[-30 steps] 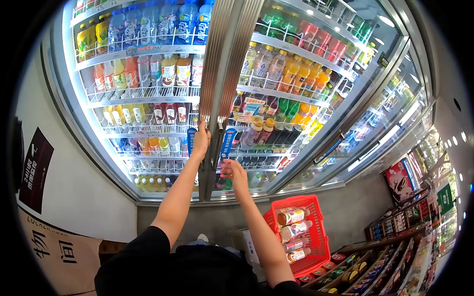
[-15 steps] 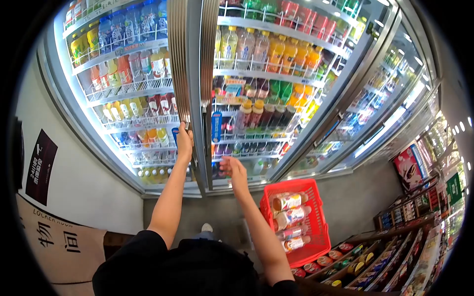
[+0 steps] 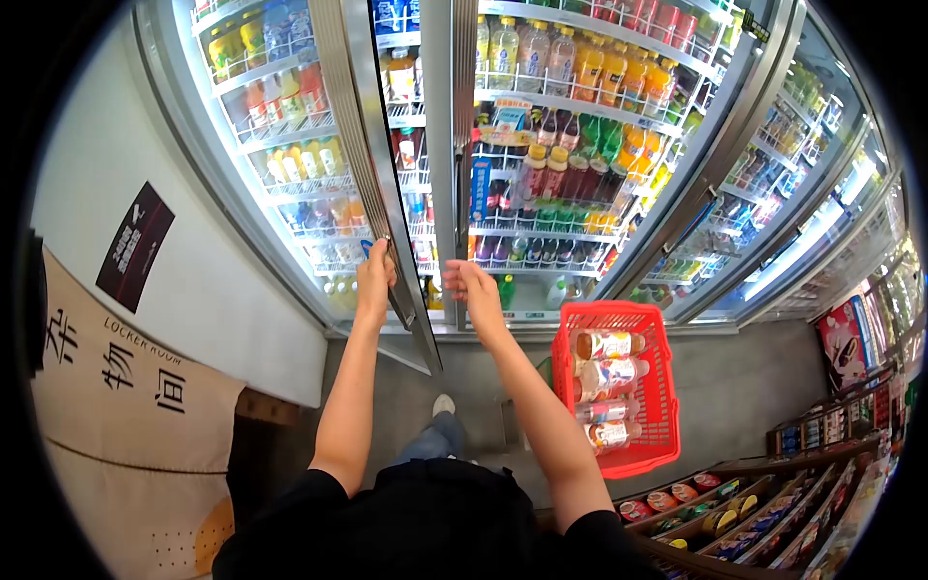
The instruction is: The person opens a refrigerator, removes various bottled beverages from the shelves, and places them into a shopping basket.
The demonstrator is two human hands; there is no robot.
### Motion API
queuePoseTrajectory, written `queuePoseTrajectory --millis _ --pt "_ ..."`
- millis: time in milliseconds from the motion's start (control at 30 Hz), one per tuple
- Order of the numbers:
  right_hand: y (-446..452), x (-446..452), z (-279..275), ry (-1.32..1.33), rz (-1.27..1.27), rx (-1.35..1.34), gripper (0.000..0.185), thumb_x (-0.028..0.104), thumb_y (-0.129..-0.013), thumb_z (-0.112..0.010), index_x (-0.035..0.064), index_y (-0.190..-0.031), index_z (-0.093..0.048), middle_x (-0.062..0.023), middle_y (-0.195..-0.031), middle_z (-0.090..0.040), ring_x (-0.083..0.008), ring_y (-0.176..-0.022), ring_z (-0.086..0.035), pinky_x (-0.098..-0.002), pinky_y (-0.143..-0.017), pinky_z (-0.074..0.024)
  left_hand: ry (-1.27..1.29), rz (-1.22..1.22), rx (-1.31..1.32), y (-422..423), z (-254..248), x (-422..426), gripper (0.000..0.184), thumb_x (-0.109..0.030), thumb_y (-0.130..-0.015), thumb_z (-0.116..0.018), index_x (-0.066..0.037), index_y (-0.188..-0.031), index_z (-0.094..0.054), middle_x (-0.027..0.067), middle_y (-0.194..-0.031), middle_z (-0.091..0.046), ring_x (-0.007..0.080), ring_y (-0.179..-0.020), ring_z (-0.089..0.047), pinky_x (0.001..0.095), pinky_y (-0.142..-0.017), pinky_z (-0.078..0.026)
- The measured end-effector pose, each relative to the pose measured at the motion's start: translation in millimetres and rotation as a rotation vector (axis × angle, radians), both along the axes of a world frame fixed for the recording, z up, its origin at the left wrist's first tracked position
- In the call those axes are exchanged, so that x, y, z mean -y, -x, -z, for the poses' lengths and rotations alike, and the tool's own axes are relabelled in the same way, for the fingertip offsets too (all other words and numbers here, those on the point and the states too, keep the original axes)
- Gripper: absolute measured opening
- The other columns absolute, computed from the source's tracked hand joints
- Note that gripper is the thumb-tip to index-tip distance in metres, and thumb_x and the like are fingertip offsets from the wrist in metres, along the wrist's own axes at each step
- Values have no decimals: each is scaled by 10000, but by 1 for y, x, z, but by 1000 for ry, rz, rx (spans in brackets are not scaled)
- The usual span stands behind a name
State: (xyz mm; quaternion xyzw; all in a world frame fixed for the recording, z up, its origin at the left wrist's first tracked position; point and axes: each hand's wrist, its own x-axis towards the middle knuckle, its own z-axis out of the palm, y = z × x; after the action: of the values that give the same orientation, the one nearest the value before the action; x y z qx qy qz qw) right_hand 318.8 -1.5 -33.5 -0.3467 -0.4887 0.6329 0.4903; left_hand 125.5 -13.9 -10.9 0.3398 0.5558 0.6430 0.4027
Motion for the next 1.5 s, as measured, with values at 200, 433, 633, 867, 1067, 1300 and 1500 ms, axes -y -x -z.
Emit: queuePoseTrajectory --millis 200,433,633,867,1067,1300,1500 --pt "46 36 -11 -53 -130 35 457 383 -1029 -440 32 -1284 -582 -73 -1136 -658 -150 -1014 -615 -290 -852 -476 -3 -78 -17 28 1 88 457 -428 -961 -511 -104 -646 -443 -11 -616 -387 121 -597 -391 284 -604 -339" --pt "117 62 4 -120 -395 19 428 288 -1024 -459 35 -1360 -538 -93 -1296 -602 -179 -1131 -585 -311 -920 -476 -415 -858 -548 22 -53 178 96 -57 -882 -639 -4 -912 -565 23 -771 -518 142 -710 -490 304 -707 -439" --pt "164 94 13 -510 -469 64 247 122 -920 -554 -19 -1110 -628 -118 -1076 -672 -200 -1034 -604 -328 -889 -477 -336 -85 -393 17 -75 166 110 -101 -975 -563 -9 -1029 -590 1 -873 -595 63 -759 -546 219 -692 -453" --pt "187 114 21 -484 -797 192 318 75 -948 -522 -31 -1244 -572 -167 -1231 -618 -258 -1190 -555 -381 -1020 -422 -248 -78 -249 58 -83 107 148 -171 -981 -561 -46 -1051 -599 27 -916 -614 98 -785 -573 243 -709 -476" --pt "219 124 -4 -460 -1131 11 380 104 -965 -559 -30 -1321 -542 -147 -1395 -531 -229 -1295 -492 -386 -1095 -377 -231 -144 -249 97 -110 56 226 -250 -976 -547 -51 -1072 -594 55 -869 -625 122 -724 -580 265 -670 -463" --pt "251 45 -17 -223 -921 306 375 9 -933 -487 -10 -1301 -553 -125 -1203 -645 -214 -1145 -592 -364 -979 -463 -250 -172 -106 171 -120 -19 205 -236 -962 -561 -63 -1065 -600 47 -865 -624 118 -709 -595 259 -652 -466" --pt "267 -56 -33 32 -517 146 436 -4 -888 -427 48 -1298 -567 -79 -1165 -656 -159 -1052 -616 -280 -885 -491 -307 -64 -32 209 -159 -59 225 -242 -963 -559 -51 -1072 -607 41 -856 -622 96 -696 -554 239 -645 -441"
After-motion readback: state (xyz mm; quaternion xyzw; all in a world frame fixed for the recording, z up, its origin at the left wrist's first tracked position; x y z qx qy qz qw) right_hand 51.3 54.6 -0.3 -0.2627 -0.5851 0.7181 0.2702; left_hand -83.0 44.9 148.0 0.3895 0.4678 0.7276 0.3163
